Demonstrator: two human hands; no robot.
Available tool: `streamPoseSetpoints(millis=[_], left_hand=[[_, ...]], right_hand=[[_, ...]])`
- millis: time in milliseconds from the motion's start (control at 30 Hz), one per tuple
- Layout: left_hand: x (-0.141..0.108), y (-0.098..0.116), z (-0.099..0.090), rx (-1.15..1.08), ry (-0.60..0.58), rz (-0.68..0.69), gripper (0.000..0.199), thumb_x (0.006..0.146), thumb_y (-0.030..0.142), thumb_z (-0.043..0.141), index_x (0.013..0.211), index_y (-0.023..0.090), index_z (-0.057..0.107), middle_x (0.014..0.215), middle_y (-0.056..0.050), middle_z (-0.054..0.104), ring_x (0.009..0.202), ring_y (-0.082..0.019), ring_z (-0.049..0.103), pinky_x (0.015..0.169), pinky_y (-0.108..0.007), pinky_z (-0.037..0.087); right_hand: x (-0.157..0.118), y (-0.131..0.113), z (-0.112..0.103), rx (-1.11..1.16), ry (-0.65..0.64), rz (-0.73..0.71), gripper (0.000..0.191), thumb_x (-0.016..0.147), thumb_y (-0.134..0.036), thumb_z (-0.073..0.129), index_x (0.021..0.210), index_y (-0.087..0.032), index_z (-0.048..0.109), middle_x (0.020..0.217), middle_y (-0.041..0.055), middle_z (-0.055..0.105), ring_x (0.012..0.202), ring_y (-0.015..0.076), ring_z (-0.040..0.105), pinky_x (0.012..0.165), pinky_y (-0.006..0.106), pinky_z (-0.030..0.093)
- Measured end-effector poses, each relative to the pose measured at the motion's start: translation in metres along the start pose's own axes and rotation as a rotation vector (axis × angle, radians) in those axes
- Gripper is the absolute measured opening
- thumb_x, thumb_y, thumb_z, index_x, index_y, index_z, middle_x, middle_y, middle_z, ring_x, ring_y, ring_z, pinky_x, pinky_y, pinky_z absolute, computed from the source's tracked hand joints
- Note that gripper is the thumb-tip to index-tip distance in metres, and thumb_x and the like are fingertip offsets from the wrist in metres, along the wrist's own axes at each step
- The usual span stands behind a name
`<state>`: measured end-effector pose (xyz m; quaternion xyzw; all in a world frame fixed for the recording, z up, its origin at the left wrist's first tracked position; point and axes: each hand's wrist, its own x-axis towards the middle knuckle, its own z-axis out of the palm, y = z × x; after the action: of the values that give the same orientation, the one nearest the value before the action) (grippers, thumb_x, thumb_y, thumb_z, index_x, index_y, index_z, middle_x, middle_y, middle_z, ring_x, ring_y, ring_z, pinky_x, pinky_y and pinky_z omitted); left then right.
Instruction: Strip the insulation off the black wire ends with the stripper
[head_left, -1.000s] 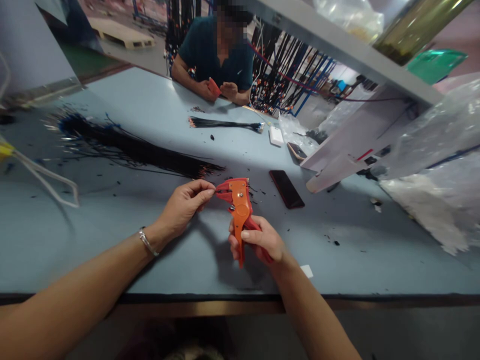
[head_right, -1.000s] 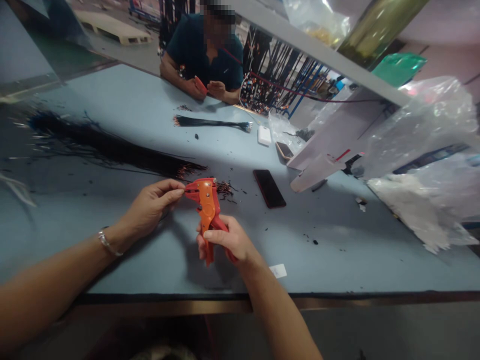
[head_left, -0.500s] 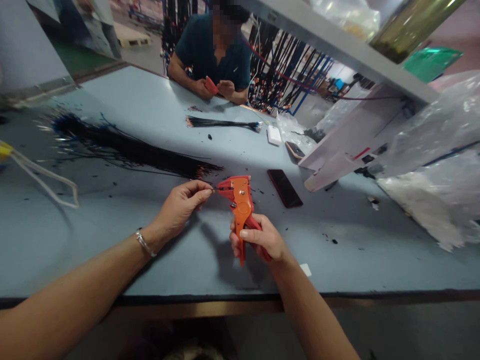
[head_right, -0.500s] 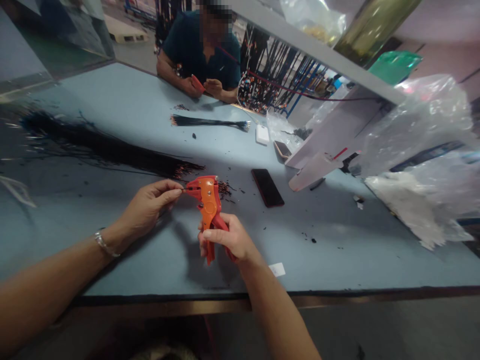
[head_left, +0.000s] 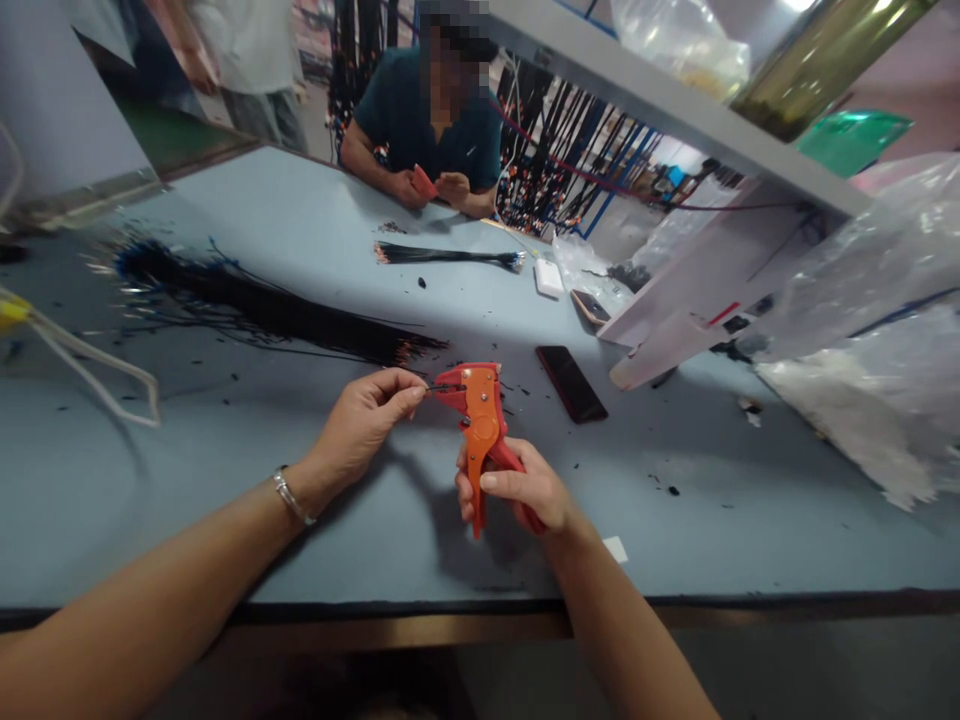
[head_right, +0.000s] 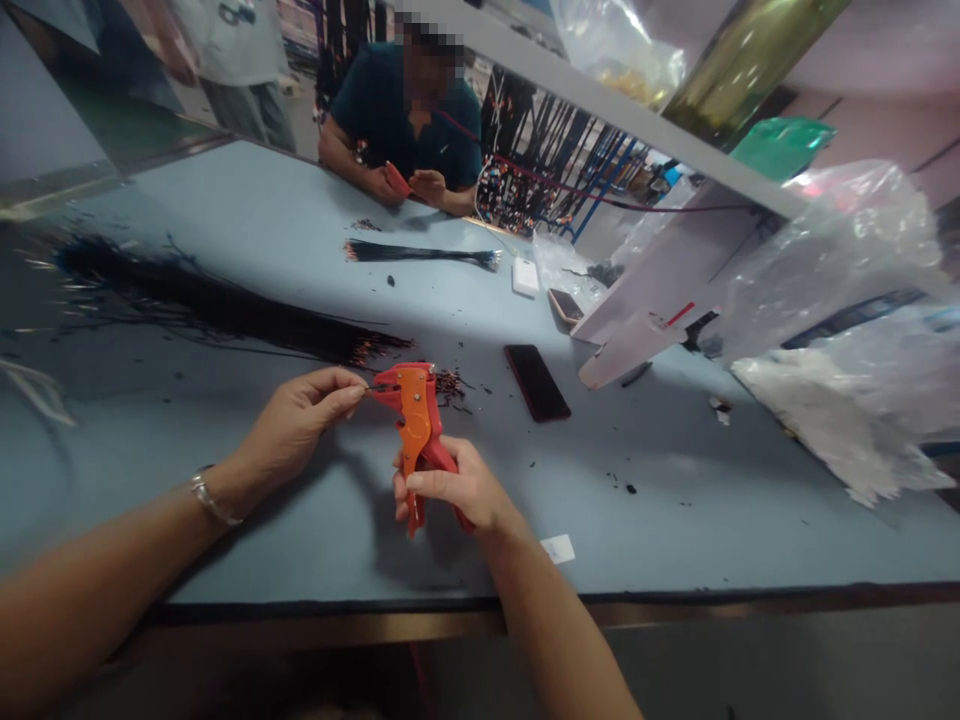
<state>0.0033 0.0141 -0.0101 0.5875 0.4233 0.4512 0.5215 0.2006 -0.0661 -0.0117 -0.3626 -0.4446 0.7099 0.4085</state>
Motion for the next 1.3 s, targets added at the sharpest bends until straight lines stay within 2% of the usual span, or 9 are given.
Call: streamPoseSetpoints(millis=[167, 333, 800, 1067, 1300], left_hand=[[0.000, -0.003, 0.001, -0.025, -0.015, -0.011, 0.018, 0.076, 0.036, 0.065, 0.074, 0.018, 0.065, 0.061, 0.004, 0.051, 0.058, -0.011, 0.042, 0.058, -0.023, 0.036], [0.001, -0.009, 0.001, -0.046, -0.019, -0.027, 0.020, 0.075, 0.037, 0.068, 0.077, 0.017, 0.067, 0.068, 0.003, 0.058, 0.062, -0.011, 0.045, 0.061, -0.023, 0.037], [0.000, -0.008, 0.000, -0.070, -0.025, 0.003, 0.020, 0.074, 0.036, 0.070, 0.074, 0.016, 0.068, 0.066, 0.003, 0.058, 0.060, -0.010, 0.044, 0.061, -0.022, 0.037], [0.000, -0.003, -0.001, -0.053, -0.008, 0.001, 0.020, 0.072, 0.035, 0.070, 0.070, 0.015, 0.067, 0.062, 0.003, 0.056, 0.058, -0.010, 0.042, 0.060, -0.022, 0.038], [-0.001, 0.003, -0.001, 0.036, -0.018, 0.013, 0.021, 0.073, 0.036, 0.066, 0.070, 0.016, 0.064, 0.066, 0.001, 0.057, 0.063, -0.012, 0.046, 0.063, -0.023, 0.039]], right_hand=[[0.000, 0.000, -0.001, -0.008, -0.011, 0.009, 0.032, 0.073, -0.035, 0.075, 0.090, -0.011, 0.062, 0.075, 0.0054, 0.063, 0.060, 0.0162, 0.063, 0.050, 0.027, 0.054], [0.000, 0.003, -0.002, -0.022, -0.009, -0.005, 0.031, 0.074, -0.034, 0.074, 0.090, -0.011, 0.060, 0.072, 0.0038, 0.062, 0.056, 0.0150, 0.062, 0.046, 0.026, 0.053], [0.000, 0.001, 0.000, -0.037, -0.032, -0.023, 0.031, 0.074, -0.034, 0.076, 0.086, -0.011, 0.060, 0.069, 0.0031, 0.061, 0.053, 0.0144, 0.060, 0.043, 0.025, 0.053], [-0.002, 0.006, -0.002, -0.048, -0.036, -0.016, 0.026, 0.077, -0.032, 0.073, 0.087, -0.012, 0.058, 0.068, 0.0023, 0.061, 0.052, 0.0130, 0.059, 0.043, 0.024, 0.053], [-0.001, 0.005, 0.002, -0.061, -0.015, -0.022, 0.027, 0.076, -0.033, 0.074, 0.082, -0.012, 0.058, 0.064, 0.0018, 0.061, 0.049, 0.0123, 0.057, 0.042, 0.023, 0.051]])
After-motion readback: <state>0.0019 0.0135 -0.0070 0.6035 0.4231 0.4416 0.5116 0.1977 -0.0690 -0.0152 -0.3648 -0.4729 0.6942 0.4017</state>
